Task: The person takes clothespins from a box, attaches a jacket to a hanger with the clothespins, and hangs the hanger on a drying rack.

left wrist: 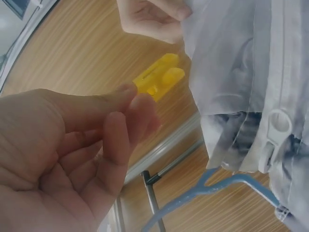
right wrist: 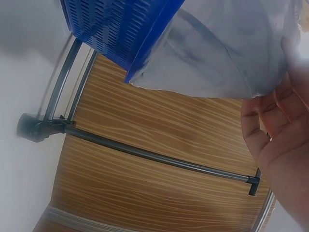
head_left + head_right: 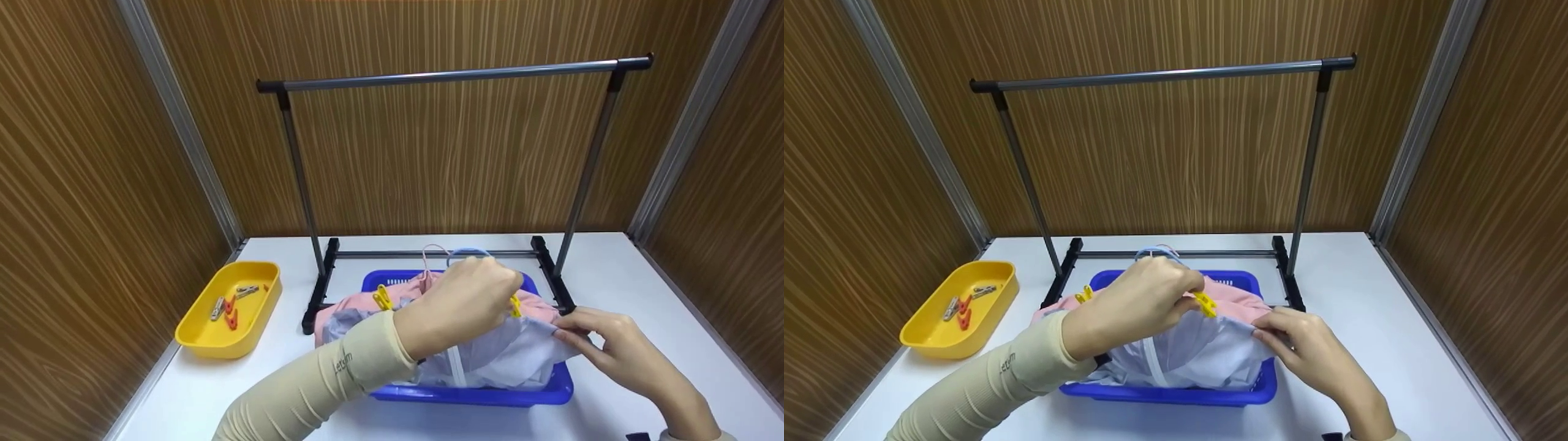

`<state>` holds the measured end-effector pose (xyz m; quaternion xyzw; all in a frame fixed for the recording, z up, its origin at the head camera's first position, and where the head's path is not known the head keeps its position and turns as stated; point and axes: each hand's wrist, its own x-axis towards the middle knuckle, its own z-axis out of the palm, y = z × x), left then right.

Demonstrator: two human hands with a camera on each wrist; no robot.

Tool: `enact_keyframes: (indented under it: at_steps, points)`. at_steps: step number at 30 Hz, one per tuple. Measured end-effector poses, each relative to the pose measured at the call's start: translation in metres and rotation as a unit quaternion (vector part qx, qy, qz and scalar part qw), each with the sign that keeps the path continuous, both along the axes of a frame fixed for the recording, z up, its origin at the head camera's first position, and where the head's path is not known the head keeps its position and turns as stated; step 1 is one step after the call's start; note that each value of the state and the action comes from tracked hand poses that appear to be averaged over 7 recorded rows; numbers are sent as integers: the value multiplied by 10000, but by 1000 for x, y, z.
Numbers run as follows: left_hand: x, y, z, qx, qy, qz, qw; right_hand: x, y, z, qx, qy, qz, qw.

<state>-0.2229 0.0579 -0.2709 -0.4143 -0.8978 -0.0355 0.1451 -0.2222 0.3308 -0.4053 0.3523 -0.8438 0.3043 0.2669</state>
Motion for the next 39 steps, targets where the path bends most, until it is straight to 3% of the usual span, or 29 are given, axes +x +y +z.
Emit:
enact_keyframes:
  at_steps: [8,23,32,39]
  points:
    - [5,8,-5,-376,104,116,9992,-1,0,-2,-58,86,53,9999]
    - [5,19,-17,-507,319,17,9982,-7,0,-6,-187,390,283,9987]
    - [6,24,-23,-618,608,19,9962,-6,0,-6,-246,274,359,9987]
    - [1,24,-25,-688,393,90,9968,-6,-1,-5,-187,299,334,9988]
